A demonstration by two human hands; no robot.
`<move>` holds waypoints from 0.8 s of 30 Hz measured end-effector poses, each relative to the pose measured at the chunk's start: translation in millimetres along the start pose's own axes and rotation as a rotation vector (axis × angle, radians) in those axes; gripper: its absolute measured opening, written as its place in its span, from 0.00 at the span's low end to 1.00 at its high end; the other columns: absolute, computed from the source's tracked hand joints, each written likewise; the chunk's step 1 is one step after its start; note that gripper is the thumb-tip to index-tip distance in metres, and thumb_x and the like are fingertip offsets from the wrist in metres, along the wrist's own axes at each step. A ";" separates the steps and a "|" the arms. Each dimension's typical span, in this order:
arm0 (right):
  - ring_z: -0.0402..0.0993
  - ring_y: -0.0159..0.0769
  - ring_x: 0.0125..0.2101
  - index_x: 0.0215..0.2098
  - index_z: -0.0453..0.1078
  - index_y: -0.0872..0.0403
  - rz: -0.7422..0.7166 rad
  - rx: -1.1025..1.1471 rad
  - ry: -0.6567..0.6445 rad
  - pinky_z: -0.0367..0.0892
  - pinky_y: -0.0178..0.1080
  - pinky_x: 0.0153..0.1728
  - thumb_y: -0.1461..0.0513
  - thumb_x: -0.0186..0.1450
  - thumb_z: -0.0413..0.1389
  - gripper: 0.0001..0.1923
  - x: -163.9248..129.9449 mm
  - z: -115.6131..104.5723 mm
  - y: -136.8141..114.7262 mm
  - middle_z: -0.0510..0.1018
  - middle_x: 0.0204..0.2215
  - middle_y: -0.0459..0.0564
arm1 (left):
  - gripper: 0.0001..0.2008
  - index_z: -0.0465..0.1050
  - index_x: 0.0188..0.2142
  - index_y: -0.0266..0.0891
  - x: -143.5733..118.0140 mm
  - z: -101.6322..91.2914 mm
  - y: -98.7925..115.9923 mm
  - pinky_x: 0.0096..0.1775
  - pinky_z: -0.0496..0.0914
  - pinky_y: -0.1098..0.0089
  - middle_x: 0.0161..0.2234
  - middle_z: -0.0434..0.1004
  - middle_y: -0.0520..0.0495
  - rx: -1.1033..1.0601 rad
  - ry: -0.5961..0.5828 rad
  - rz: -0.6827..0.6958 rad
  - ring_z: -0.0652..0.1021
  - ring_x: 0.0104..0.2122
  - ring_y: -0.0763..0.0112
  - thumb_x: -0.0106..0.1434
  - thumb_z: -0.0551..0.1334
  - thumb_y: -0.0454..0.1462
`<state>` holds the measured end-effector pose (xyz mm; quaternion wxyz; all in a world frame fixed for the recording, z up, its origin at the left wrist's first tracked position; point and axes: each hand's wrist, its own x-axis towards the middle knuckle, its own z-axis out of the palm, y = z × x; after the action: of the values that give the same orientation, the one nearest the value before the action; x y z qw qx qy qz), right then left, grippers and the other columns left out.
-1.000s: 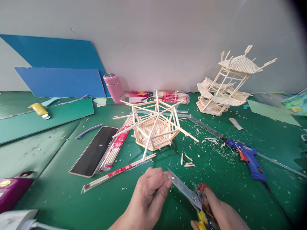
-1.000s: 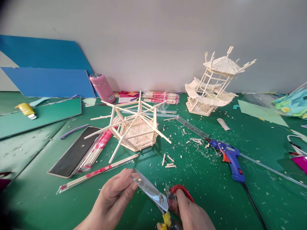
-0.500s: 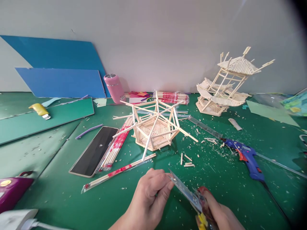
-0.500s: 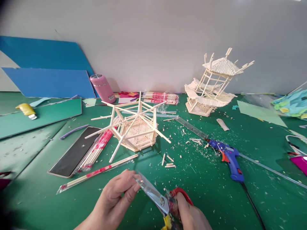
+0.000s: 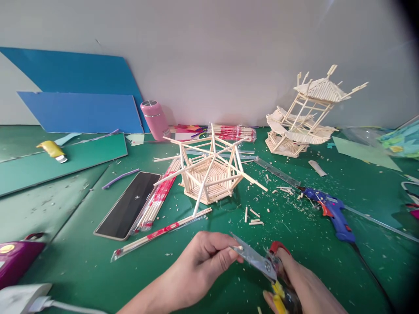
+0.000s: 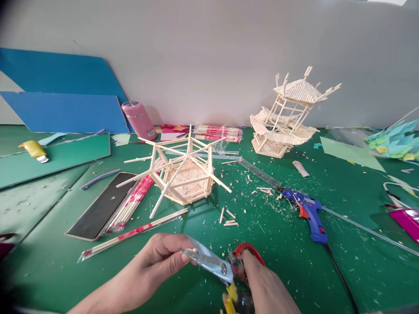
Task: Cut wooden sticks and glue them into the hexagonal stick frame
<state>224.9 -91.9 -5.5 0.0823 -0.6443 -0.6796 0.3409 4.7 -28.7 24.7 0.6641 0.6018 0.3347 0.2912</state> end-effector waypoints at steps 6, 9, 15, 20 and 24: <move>0.74 0.45 0.31 0.48 0.62 0.56 -0.032 -0.033 -0.024 0.67 0.38 0.32 0.59 0.50 0.55 0.27 -0.5 -4.6 1.3 0.77 0.30 0.54 | 0.12 0.75 0.30 0.35 0.6 1.8 -0.4 0.33 0.65 0.71 0.29 0.75 0.46 -0.051 0.009 -0.046 0.71 0.29 0.70 0.63 0.55 0.38; 0.75 0.44 0.31 0.45 0.63 0.55 -0.027 -0.024 -0.014 0.67 0.37 0.31 0.59 0.50 0.55 0.23 1.0 -2.9 0.6 0.77 0.28 0.52 | 0.14 0.75 0.29 0.34 0.2 7.3 -1.6 0.31 0.63 0.72 0.26 0.73 0.47 0.008 -0.001 -0.059 0.69 0.27 0.71 0.62 0.54 0.39; 0.74 0.38 0.27 0.39 0.63 0.53 0.027 0.155 0.045 0.67 0.31 0.24 0.57 0.58 0.50 0.12 9.5 -10.2 -5.0 0.75 0.22 0.46 | 0.12 0.75 0.30 0.36 1.5 7.0 -4.0 0.29 0.58 0.73 0.25 0.68 0.51 -0.105 0.131 -0.151 0.63 0.26 0.74 0.60 0.57 0.42; 0.75 0.39 0.26 0.40 0.62 0.51 -0.032 0.085 0.054 0.69 0.32 0.23 0.55 0.55 0.53 0.16 8.2 -16.5 -3.4 0.76 0.26 0.48 | 0.11 0.74 0.31 0.38 4.8 3.2 -7.3 0.26 0.54 0.76 0.23 0.62 0.55 -0.300 0.143 -0.175 0.58 0.23 0.77 0.60 0.58 0.43; 0.76 0.44 0.31 0.42 0.63 0.52 -0.043 -0.042 0.042 0.70 0.36 0.27 0.54 0.52 0.55 0.21 4.9 -11.5 2.1 0.77 0.30 0.53 | 0.12 0.74 0.29 0.37 5.5 4.5 -11.6 0.29 0.55 0.75 0.26 0.65 0.53 -0.271 0.142 -0.140 0.60 0.26 0.76 0.60 0.58 0.42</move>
<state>232.3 -83.4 0.4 0.0903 -0.6381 -0.6986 0.3109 11.4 -28.3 12.9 0.7324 0.4599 0.3796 0.3286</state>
